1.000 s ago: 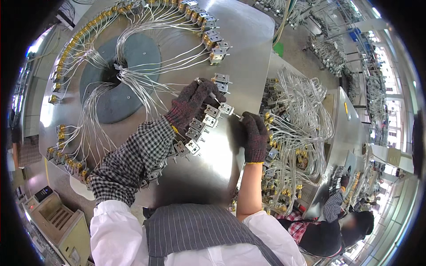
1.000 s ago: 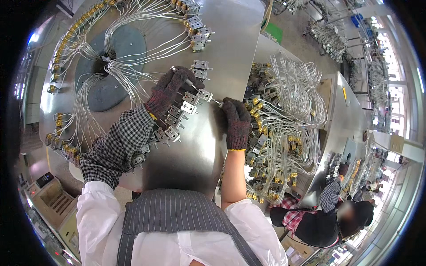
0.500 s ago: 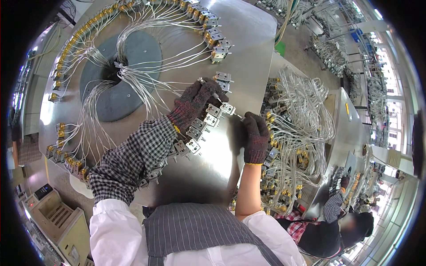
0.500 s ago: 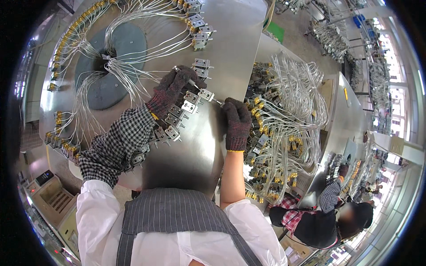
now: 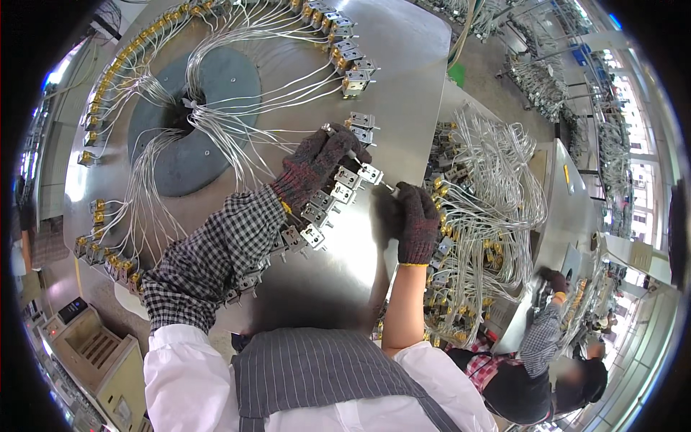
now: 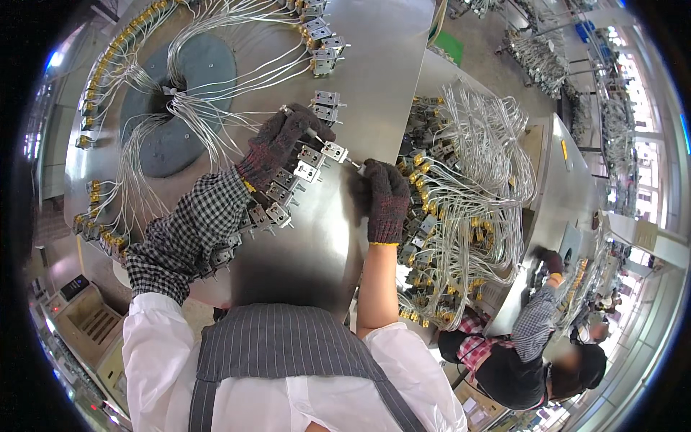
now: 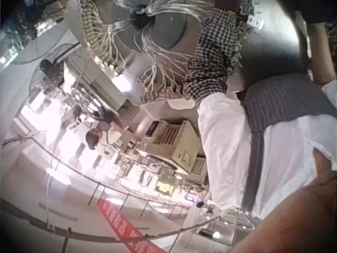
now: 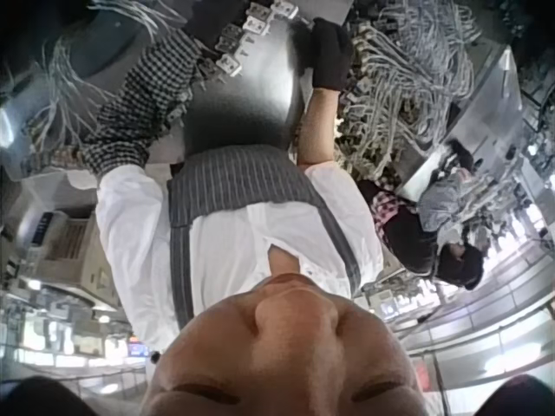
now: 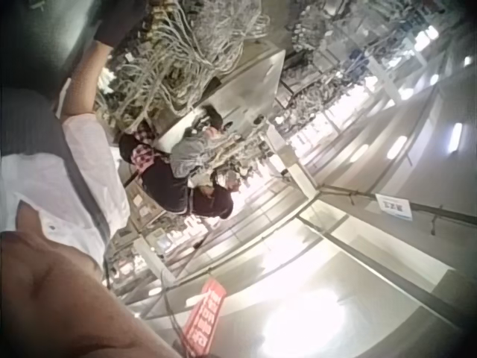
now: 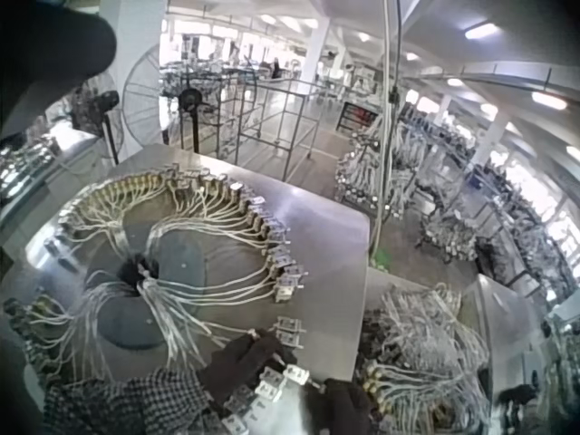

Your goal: Inserting wires and connectors into a large circular metal component assembly.

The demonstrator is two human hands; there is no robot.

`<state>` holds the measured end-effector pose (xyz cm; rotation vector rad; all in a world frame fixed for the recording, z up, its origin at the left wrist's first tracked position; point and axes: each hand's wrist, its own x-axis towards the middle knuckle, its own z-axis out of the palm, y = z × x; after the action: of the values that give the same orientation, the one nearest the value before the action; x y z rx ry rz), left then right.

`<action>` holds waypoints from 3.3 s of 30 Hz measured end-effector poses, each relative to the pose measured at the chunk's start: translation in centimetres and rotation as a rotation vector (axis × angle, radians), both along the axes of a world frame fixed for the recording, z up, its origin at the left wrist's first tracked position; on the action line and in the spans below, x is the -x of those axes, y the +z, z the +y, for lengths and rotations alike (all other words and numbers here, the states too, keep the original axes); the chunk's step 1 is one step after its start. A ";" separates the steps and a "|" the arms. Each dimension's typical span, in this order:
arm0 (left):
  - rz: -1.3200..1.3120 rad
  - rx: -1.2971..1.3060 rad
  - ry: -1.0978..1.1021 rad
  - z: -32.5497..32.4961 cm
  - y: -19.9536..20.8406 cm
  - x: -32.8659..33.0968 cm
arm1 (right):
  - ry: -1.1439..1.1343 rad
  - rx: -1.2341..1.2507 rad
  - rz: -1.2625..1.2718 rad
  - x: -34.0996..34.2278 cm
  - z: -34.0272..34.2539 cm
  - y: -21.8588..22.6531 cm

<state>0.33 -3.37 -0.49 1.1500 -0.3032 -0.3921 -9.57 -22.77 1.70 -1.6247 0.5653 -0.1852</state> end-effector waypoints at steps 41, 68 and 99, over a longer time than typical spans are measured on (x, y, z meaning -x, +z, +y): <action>0.269 -0.029 0.044 2.1 0.6 2.5 | 0.064 -0.057 -0.048 1.9 0.6 -1.2; 0.128 -0.203 0.070 2.8 1.6 2.0 | 0.193 -0.149 0.073 -0.4 0.0 -0.5; 0.004 -0.118 0.083 3.0 -0.2 1.3 | 0.100 -0.130 0.059 0.2 1.2 -0.3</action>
<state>-0.95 -0.35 -0.67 1.2734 -0.2308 -0.3426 -9.75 -21.53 1.45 -1.5316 0.5292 -0.0255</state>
